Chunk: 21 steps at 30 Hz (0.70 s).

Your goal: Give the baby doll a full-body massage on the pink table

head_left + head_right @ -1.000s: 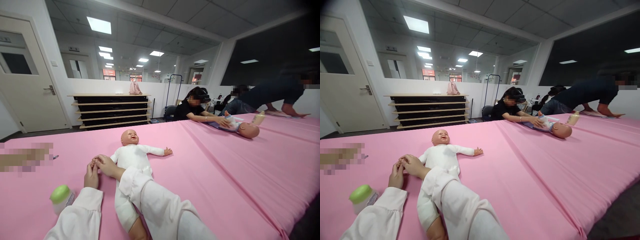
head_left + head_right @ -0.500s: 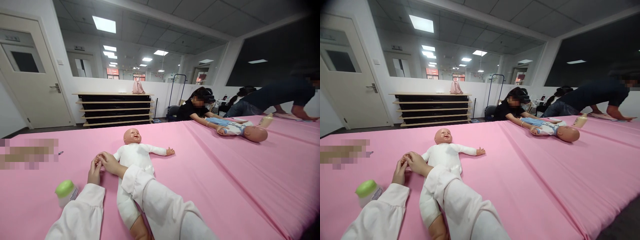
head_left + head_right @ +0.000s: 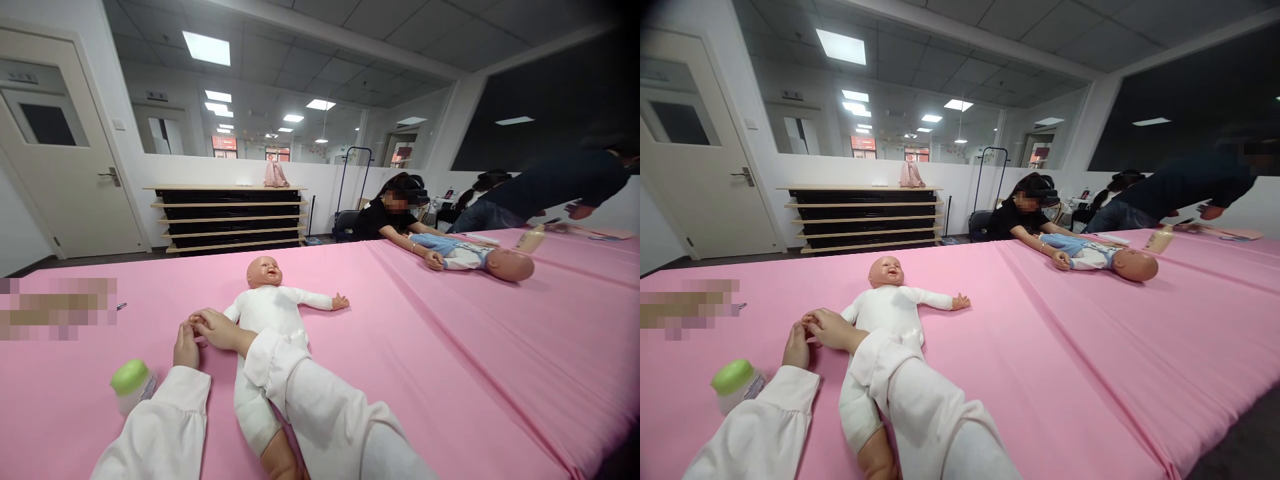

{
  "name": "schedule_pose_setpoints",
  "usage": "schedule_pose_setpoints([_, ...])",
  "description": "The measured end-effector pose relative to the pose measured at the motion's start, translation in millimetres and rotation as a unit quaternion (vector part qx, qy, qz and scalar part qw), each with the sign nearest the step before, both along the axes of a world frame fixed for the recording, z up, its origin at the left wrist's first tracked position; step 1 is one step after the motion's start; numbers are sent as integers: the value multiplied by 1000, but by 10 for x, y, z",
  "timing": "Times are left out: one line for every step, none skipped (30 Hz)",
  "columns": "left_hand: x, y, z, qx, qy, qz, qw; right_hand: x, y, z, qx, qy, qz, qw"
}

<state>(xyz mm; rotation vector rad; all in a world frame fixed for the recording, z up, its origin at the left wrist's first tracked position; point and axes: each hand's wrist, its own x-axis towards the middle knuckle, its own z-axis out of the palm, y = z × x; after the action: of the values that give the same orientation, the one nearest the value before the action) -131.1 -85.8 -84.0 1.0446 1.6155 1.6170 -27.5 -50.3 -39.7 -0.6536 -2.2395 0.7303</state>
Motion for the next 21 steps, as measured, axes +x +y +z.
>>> schedule_pose_setpoints([2, -2, -5, 0, -1, 1, 1000, -3, -3, 4, 3, -1, -3, 1000])
schedule_pose_setpoints([6, -3, -11, 6, 0, -2, 1000, -5, -4, 7, 2, 3, -6, 1000])
schedule_pose_setpoints([9, -5, -17, 13, 1, -7, 1000, -8, -3, 11, -2, 10, -8, 1000])
schedule_pose_setpoints([11, -6, -23, 19, 0, -13, 1000, -9, -3, 14, -8, 18, -10, 1000])
schedule_pose_setpoints([11, -7, -28, 23, -2, -22, 999, -9, -2, 19, -17, 27, -12, 999])
schedule_pose_setpoints([8, -6, -32, 23, -3, -32, 999, -8, -2, 25, -26, 34, -15, 999])
schedule_pose_setpoints([4, -5, -35, 23, -5, -41, 999, -7, -4, 31, -37, 41, -19, 998])
schedule_pose_setpoints([-1, -3, -38, 23, -7, -49, 999, -5, -8, 38, -47, 49, -24, 997])
schedule_pose_setpoints([-6, -2, -39, 26, -9, -55, 998, -4, -14, 46, -60, 58, -29, 996])
schedule_pose_setpoints([-10, -1, -39, 30, -8, -62, 998, -2, -22, 55, -76, 67, -33, 994])
schedule_pose_setpoints([-12, -1, -38, 36, -5, -67, 997, 0, -30, 64, -96, 78, -37, 992])
schedule_pose_setpoints([-12, -2, -35, 40, 0, -70, 997, 2, -39, 73, -117, 89, -38, 988])
schedule_pose_setpoints([-10, -4, -32, 40, 8, -69, 997, 4, -48, 80, -138, 97, -38, 985])
schedule_pose_setpoints([-5, -6, -29, 37, 18, -65, 997, 7, -54, 86, -155, 103, -38, 982])
schedule_pose_setpoints([1, -7, -25, 30, 28, -56, 998, 10, -58, 89, -166, 106, -39, 980])
schedule_pose_setpoints([7, -8, -21, 22, 36, -48, 998, 12, -60, 88, -169, 105, -40, 979])
schedule_pose_setpoints([14, -9, -17, 14, 40, -39, 998, 15, -60, 84, -163, 100, -41, 981])
schedule_pose_setpoints([21, -10, -11, 7, 40, -30, 999, 17, -58, 78, -149, 92, -40, 984])
schedule_pose_setpoints([25, -12, -3, 1, 38, -21, 999, 18, -56, 71, -126, 82, -37, 988])
schedule_pose_setpoints([28, -15, 8, -3, 39, -11, 999, 18, -55, 64, -97, 68, -33, 992])
schedule_pose_setpoints([27, -20, 23, -10, 45, 4, 999, 17, -57, 60, -61, 49, -30, 997])
